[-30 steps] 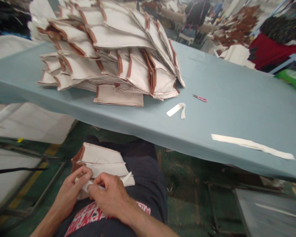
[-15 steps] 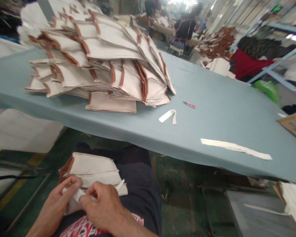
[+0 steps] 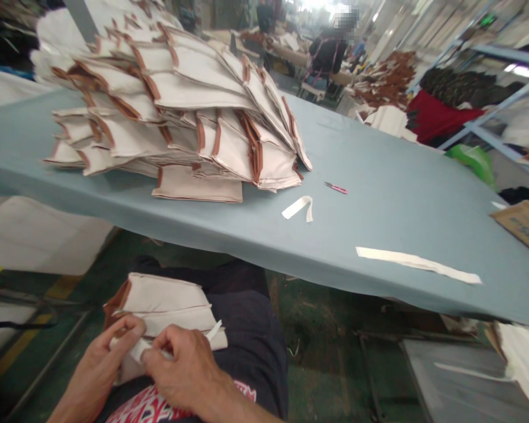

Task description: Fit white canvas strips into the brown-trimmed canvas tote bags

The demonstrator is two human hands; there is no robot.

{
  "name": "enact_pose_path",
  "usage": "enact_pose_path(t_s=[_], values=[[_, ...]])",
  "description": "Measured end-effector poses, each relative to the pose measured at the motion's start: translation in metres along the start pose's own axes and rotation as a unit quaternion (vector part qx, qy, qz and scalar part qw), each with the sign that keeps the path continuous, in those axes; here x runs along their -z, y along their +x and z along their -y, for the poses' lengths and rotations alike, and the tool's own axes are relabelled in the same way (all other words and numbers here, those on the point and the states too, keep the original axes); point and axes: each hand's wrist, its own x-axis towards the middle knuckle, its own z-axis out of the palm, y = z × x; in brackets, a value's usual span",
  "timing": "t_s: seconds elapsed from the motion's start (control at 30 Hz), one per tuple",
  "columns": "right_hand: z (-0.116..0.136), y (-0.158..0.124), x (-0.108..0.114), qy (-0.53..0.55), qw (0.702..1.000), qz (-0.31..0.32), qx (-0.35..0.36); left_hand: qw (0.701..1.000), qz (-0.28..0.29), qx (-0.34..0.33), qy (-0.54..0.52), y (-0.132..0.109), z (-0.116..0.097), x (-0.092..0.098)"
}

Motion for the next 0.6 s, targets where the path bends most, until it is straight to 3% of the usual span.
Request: enact_pose_path(t_s=[0.37,0.5,0.6], values=[[0.003,-0.001,0.003,0.027,1.000,-0.002,-0.007,0.999,-0.012,-0.009,0.049,0.000,0.000,0.000],[-0.004,0.003,0.011,0.111,0.993,-0.026,0.012,0.999,-0.001,-0.002,0.052,0.005,0.007,0.000],[-0.008,0.007,0.028,0.230,0.971,-0.049,0.030,0.999,-0.004,0.003,0.052,0.009,0.011,0.002]])
